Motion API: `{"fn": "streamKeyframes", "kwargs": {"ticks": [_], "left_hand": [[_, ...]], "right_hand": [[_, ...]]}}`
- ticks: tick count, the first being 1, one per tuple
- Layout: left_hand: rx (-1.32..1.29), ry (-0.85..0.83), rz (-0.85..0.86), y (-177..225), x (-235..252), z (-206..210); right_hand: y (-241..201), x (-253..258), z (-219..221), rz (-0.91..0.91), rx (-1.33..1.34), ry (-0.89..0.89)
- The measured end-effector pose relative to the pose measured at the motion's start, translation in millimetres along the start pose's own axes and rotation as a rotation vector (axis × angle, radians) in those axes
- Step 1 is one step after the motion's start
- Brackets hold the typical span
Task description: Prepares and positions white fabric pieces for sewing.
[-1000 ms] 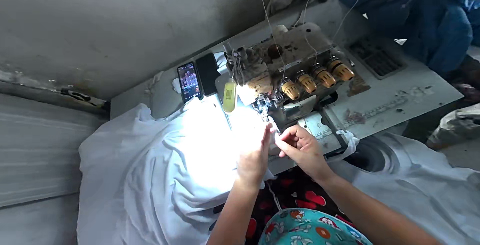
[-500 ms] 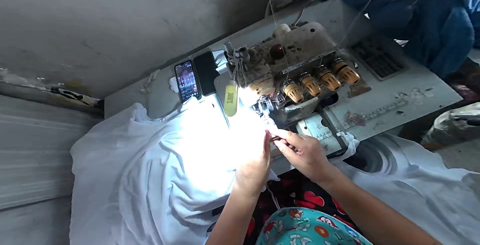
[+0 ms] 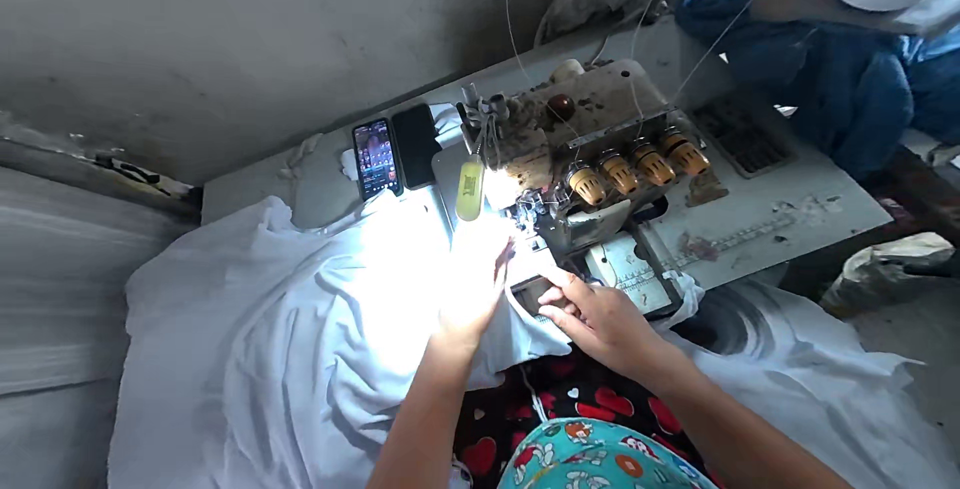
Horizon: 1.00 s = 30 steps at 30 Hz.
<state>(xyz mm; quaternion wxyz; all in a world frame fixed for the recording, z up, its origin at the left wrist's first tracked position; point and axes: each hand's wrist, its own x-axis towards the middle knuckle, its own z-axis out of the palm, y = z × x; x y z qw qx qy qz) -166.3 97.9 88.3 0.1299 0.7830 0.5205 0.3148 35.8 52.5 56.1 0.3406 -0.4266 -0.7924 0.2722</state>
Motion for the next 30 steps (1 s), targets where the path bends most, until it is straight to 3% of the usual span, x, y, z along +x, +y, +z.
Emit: {"fn": "streamKeyframes", "kwargs": {"ticks": [2,7,10,14,19,25,30], "left_hand": [[-0.010,-0.031,0.021,-7.7,10.9,-5.3],[0.123,-0.091,-0.129,-4.6,24.2,-16.2],[0.254,-0.056,-0.110,-9.2,5.8,-13.3],[0.308,0.017,-0.097,22.9,-34.7,-29.5],[0.072,-0.123,-0.076,54.9,-46.1,-30.9],[-0.425,-0.278,-0.172,65.3,-12.9,-3.2],[-0.450,-0.163,-0.081,71.8,-7.7,26.3]], "right_hand": [[-1.2,-1.4,-3.2,-0.016,0.040,-0.027],[-3.2,-2.6,-6.4,-0.068,0.112,-0.032],[-3.7,-1.3,-6.2,-0.115,0.179,-0.009],[-5.9,3.8,1.1,-0.195,0.226,0.068],[5.6,13.3,2.2,-0.303,0.045,0.066],[21.0,24.8,-35.5,-0.161,-0.071,0.096],[28.0,19.3,-40.3,-0.029,0.010,0.049]]}}
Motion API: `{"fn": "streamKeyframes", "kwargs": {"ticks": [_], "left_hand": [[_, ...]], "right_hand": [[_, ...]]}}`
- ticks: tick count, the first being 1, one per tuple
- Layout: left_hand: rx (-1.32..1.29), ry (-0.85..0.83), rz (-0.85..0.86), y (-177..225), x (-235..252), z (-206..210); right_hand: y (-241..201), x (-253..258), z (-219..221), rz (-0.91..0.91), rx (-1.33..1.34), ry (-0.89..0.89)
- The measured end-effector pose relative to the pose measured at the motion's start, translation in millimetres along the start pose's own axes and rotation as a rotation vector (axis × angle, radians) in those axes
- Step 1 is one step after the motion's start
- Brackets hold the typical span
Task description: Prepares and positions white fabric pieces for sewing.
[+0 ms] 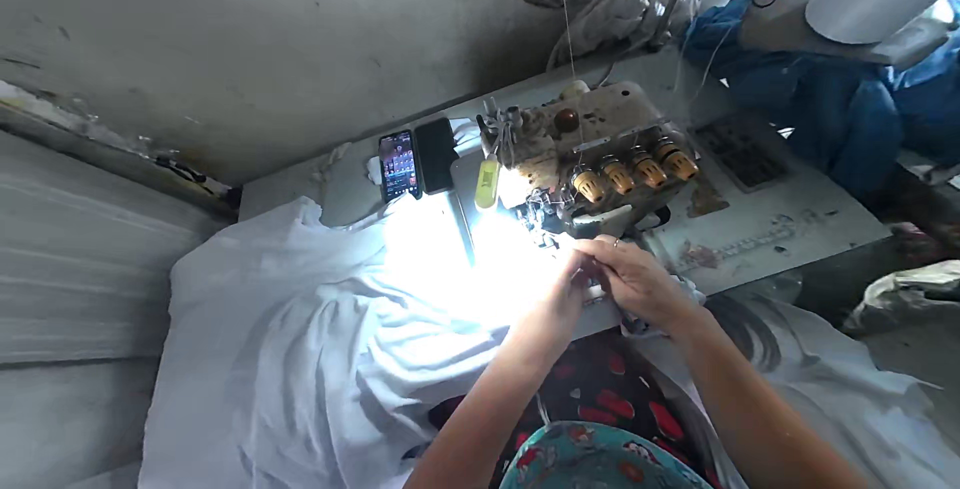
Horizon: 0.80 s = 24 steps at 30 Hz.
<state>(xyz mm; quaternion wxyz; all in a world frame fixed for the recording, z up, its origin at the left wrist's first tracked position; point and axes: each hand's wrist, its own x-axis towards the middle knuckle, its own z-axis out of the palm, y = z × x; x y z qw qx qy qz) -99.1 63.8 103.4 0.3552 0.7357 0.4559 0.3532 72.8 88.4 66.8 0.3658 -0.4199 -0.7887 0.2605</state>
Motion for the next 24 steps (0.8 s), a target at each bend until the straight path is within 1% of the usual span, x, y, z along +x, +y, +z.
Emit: {"fn": "streamKeyframes", "kwargs": {"ticks": [3,7,9,10,11,12,14,15,16,17,19,22,24], "left_hand": [[0.074,0.047,0.014,1.4,-1.3,2.1],[0.085,0.050,0.007,2.5,1.4,1.9],[0.082,0.052,-0.001,2.5,2.6,2.1],[0.080,0.058,0.003,2.4,2.3,2.1],[0.074,0.062,0.019,1.9,0.7,2.0],[0.077,0.077,0.056,0.5,-2.7,2.3],[0.116,0.132,0.147,-1.3,-14.2,3.1],[0.136,0.153,0.190,-1.7,-21.3,2.8],[0.154,0.153,0.217,-2.5,-29.2,1.8],[0.166,0.149,0.233,-4.0,-37.1,0.8],[0.111,0.161,0.251,-10.1,-50.1,-2.5],[-0.074,0.185,0.251,-16.7,-57.2,-15.2],[-0.126,0.141,0.163,-11.3,-56.3,-26.7]], "right_hand": [[-0.3,3.8,0.1,0.027,-0.060,-0.035],[-3.4,6.8,3.3,0.037,-0.136,-0.004],[-4.6,3.5,5.2,0.070,-0.140,0.004],[-5.1,0.7,7.1,0.092,-0.101,0.022],[-5.1,-2.7,11.0,0.117,-0.016,0.067],[-5.3,-6.2,16.4,0.151,0.131,0.127],[-16.2,-14.0,24.5,0.297,0.547,0.225],[-24.6,-18.7,26.5,0.384,0.734,0.243],[-31.8,-23.8,28.2,0.440,0.861,0.241],[-37.0,-28.9,30.6,0.453,0.947,0.234],[-43.8,-35.2,36.9,0.414,0.977,0.233],[-49.9,-38.0,37.1,0.255,0.840,0.210],[-50.0,-38.6,34.7,0.119,0.710,0.195]]}}
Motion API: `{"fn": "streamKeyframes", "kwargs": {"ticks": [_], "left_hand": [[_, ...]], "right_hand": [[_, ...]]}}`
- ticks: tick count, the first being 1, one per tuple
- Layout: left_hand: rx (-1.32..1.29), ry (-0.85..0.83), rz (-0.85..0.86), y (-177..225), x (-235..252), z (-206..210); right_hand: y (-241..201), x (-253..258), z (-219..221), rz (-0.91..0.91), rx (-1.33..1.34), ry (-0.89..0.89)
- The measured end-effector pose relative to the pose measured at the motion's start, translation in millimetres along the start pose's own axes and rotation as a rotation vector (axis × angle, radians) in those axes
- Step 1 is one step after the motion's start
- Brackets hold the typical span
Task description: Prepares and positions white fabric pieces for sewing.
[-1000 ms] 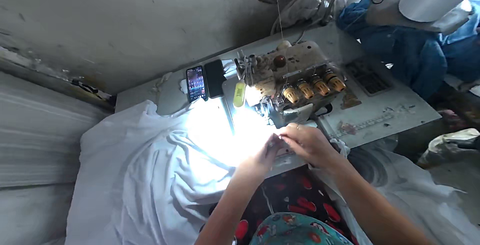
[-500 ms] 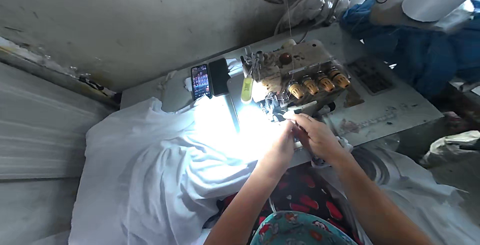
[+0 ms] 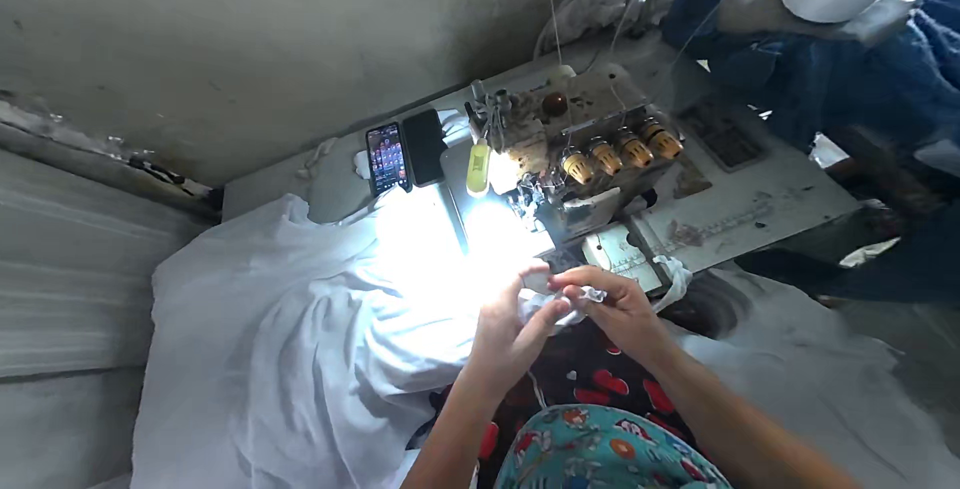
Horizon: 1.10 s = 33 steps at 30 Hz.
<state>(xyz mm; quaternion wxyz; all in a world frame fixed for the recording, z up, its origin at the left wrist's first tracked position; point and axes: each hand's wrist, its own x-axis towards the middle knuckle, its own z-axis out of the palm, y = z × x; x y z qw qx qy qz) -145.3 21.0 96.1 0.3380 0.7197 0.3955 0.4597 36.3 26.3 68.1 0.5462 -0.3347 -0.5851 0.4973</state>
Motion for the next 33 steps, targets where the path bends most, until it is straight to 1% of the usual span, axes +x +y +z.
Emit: {"fn": "streamKeyframes", "kwargs": {"ticks": [2,4,5,8,10,13,15,17,19,23,25,27,29,33], "left_hand": [[-0.106,-0.138,-0.157,7.4,5.4,-7.4],[-0.266,-0.254,-0.235,8.7,9.9,-8.7],[-0.302,-0.256,-0.236,8.5,10.7,-8.3],[-0.216,-0.154,-0.191,10.5,10.5,-11.5],[-0.161,-0.144,-0.173,14.6,10.9,-16.6],[-0.126,-0.140,-0.055,18.6,11.5,-17.3],[-0.093,-0.066,-0.026,23.3,13.1,-12.0],[-0.090,-0.002,-0.032,26.0,14.6,-9.5],[-0.120,0.011,-0.053,25.9,13.5,-11.4],[-0.287,0.052,-0.212,26.7,7.6,-11.8],[-0.301,0.058,-0.244,27.8,6.3,-11.9],[-0.241,0.047,-0.215,28.5,6.3,-12.0],[-0.176,0.023,-0.170,29.7,7.9,-14.8],[-0.133,-0.010,-0.110,29.4,11.3,-20.8]], "right_hand": [[-1.0,1.6,-1.1,-0.086,-0.106,-0.016],[-6.9,3.1,-2.6,-0.071,-0.114,-0.014],[-11.5,3.6,-3.2,-0.033,-0.076,-0.012],[-21.6,2.6,-4.9,0.090,0.085,0.015],[-22.8,1.0,-8.0,0.114,0.161,0.002],[-24.7,-0.1,-7.2,0.107,0.168,-0.030],[-27.6,-0.2,-3.8,0.093,0.131,-0.026],[-28.6,-0.5,-3.0,0.067,0.107,-0.033],[-28.3,-1.1,-4.5,0.042,0.100,-0.054],[-26.8,-2.1,-4.7,0.047,0.126,-0.095],[-22.5,-2.2,-2.7,0.019,0.115,-0.119],[-21.6,-1.2,0.7,-0.004,0.078,-0.131],[-23.6,1.5,3.9,-0.025,0.039,-0.094],[-23.4,5.6,1.3,-0.053,0.067,-0.075]]}}
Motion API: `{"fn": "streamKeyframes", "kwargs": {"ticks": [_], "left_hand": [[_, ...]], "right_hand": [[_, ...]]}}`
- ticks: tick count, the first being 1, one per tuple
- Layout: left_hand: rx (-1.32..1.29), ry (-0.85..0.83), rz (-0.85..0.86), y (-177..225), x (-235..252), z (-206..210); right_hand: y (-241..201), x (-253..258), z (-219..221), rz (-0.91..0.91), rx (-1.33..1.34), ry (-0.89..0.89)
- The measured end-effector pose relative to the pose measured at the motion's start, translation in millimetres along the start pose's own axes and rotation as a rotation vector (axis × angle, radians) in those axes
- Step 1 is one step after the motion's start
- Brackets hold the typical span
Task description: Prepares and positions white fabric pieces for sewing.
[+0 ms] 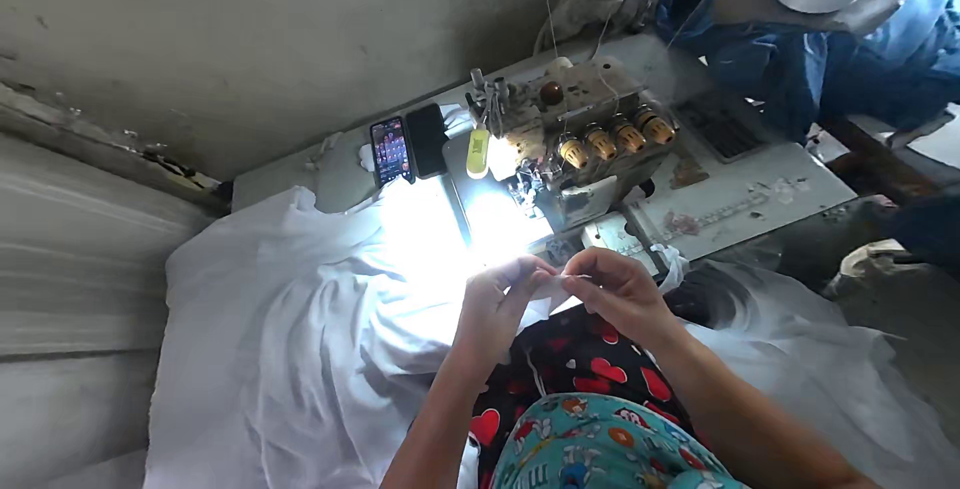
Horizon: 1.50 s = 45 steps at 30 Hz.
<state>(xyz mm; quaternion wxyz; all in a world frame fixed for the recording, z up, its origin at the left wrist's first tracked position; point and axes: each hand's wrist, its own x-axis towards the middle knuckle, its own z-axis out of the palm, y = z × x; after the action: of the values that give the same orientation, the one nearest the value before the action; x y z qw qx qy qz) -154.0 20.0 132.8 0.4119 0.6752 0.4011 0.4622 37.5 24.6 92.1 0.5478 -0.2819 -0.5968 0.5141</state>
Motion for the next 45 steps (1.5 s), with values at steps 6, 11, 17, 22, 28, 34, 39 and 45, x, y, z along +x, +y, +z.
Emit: {"fn": "streamKeyframes", "kwargs": {"ticks": [6,11,17,22,28,34,39,45], "left_hand": [[0.437,0.177,0.199,29.0,18.1,-1.3],[0.799,0.373,0.428,75.4,43.5,-47.5],[1.087,0.667,0.157,50.5,14.5,-189.4],[0.953,0.622,-0.385,-7.5,-47.0,-215.0],[0.833,0.321,-0.038,-31.2,-69.7,-135.8],[1.008,0.172,-0.065,-32.1,-58.9,-132.0],[1.014,-0.023,-0.223,-16.7,-27.7,-139.4],[0.692,0.222,-0.029,-3.9,8.7,-146.9]], "right_hand": [[13.6,-10.3,26.7,-0.284,-0.245,0.091],[43.5,-16.2,77.5,0.012,-0.070,-0.379],[60.9,-20.2,76.4,0.411,0.204,-0.670],[62.7,-16.7,67.2,0.731,0.419,-0.640],[70.7,-17.5,51.9,0.800,0.589,-0.781],[64.7,-15.9,50.0,0.771,0.580,-0.836],[56.0,-8.2,56.5,0.703,0.588,-0.838],[46.9,-15.3,73.7,0.972,0.877,-0.803]]}}
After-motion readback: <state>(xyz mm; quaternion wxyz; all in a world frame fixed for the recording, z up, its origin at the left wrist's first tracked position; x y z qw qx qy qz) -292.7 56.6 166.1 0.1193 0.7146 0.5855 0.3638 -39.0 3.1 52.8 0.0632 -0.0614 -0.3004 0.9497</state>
